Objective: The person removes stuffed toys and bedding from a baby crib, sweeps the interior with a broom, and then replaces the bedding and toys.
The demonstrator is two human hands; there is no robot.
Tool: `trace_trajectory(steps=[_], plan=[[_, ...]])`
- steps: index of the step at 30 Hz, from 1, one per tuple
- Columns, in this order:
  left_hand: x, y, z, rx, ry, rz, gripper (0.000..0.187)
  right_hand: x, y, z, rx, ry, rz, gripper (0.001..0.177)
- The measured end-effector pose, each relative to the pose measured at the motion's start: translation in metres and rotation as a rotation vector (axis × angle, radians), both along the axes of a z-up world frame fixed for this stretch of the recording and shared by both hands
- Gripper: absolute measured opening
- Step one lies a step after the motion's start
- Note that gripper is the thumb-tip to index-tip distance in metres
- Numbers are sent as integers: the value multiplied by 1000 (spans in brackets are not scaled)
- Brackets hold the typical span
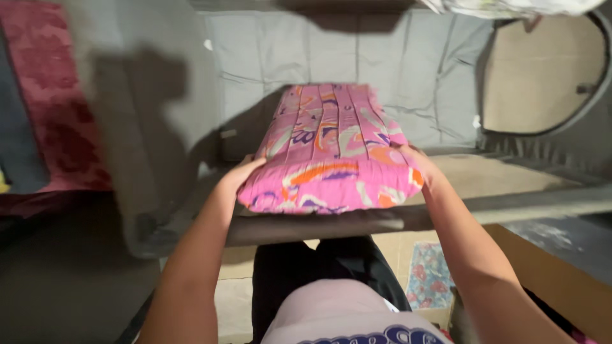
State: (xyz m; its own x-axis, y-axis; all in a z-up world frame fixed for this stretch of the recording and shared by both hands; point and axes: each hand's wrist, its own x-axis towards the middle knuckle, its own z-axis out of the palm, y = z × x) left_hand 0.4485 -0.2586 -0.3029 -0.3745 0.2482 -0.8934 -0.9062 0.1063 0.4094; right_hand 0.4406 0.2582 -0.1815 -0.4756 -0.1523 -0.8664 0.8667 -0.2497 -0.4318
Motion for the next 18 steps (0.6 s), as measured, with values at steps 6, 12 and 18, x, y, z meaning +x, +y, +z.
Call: trace_trajectory(steps=[6, 12, 18], plan=[[0, -74, -3, -229, 374, 137, 79, -39, -96, -6, 63, 177, 79, 63], [-29, -113, -66, -203, 494, 355, 77, -101, -139, -131, 70, 293, 200, 67], [-18, -131, -176, -253, 439, 449, 80, -110, -181, -216, -51, 271, 185, 88]])
